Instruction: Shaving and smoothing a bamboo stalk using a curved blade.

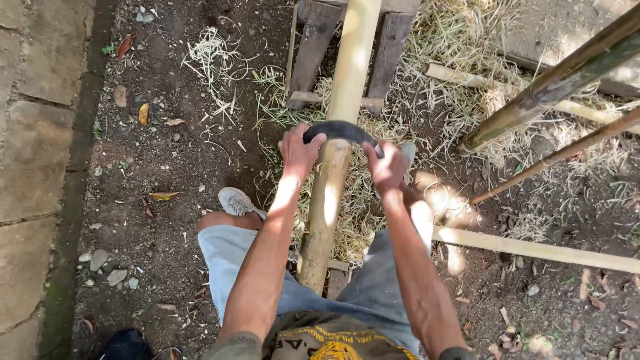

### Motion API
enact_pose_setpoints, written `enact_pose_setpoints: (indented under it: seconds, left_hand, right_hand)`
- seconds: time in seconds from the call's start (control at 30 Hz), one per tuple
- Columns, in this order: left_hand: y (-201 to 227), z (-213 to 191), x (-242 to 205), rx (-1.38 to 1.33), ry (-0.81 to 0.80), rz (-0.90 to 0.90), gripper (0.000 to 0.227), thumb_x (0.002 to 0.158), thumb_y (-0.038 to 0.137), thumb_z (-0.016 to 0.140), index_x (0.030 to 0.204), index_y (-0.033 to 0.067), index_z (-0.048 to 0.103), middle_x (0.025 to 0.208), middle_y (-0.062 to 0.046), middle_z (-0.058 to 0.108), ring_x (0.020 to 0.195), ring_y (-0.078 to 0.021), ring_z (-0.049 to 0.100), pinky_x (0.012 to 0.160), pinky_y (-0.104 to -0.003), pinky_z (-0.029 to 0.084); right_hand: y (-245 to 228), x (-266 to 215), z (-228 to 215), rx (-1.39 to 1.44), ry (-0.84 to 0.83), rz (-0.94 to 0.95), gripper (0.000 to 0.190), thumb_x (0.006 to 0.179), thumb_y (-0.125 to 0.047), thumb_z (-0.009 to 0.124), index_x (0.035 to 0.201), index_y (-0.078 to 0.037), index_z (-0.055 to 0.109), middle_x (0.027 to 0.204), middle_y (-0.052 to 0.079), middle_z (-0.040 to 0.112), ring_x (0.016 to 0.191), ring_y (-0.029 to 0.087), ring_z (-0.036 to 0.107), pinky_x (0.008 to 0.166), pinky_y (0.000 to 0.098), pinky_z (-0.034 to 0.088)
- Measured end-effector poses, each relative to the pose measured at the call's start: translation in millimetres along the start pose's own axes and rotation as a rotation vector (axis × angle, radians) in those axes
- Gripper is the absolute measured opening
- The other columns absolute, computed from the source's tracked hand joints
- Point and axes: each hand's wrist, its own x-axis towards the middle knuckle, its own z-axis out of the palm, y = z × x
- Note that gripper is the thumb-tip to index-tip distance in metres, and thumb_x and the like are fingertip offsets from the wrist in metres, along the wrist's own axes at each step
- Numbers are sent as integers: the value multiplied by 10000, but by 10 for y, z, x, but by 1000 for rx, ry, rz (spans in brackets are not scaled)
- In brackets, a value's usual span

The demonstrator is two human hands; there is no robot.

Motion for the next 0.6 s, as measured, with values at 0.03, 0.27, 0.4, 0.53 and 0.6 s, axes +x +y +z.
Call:
enact_pose_setpoints:
  seconds: [0.03, 0.27, 0.4, 0.53, 0.6]
  left_hand:
    - [-41, -39, -106, 3, -7, -2, 318, 842, 347, 745, 836, 47, 639, 835, -110, 658, 824, -304, 608, 852, -502, 406]
    - [91, -170, -184, 43, -148, -100, 343, 867, 393, 731, 867, 73, 608, 862, -100, 605, 855, -269, 552, 877, -470, 407]
    - [74, -83, 15, 59, -116, -49, 304, 877, 373, 725, 867, 86, 624, 875, -76, 618, 862, -251, 535, 869, -487, 381]
    - [-133, -64, -401, 34, -37, 56, 373, 909, 438, 715, 945, 80, 613, 891, -86, 605, 859, -259, 530, 850, -470, 400]
    - [-168, -119, -593, 68, -67, 35, 419, 938, 509, 691, 958, 98, 610, 873, -88, 600, 857, -270, 553, 856, -441, 434]
  right_hand:
    - [42, -177, 65, 1, -2, 7, 479, 982, -534, 660, 857, -75, 719, 660, 59, 647, 578, 253, 623, 581, 426, 480]
    - [63, -264, 78, -4, 209, -108, 461, 938, -533, 709, 911, -73, 708, 689, 58, 658, 578, 229, 617, 550, 404, 488]
    - [-52, -64, -35, 49, -10, 43, 456, 986, -521, 680, 876, -79, 684, 668, 38, 676, 535, 190, 614, 544, 385, 492]
    - [260, -469, 302, 22, 136, -39, 440, 946, -496, 693, 873, -63, 699, 660, 46, 666, 513, 179, 616, 517, 371, 485]
    - [193, -713, 269, 48, 303, -145, 444, 958, -479, 685, 920, -37, 696, 706, 69, 653, 539, 204, 614, 516, 374, 489]
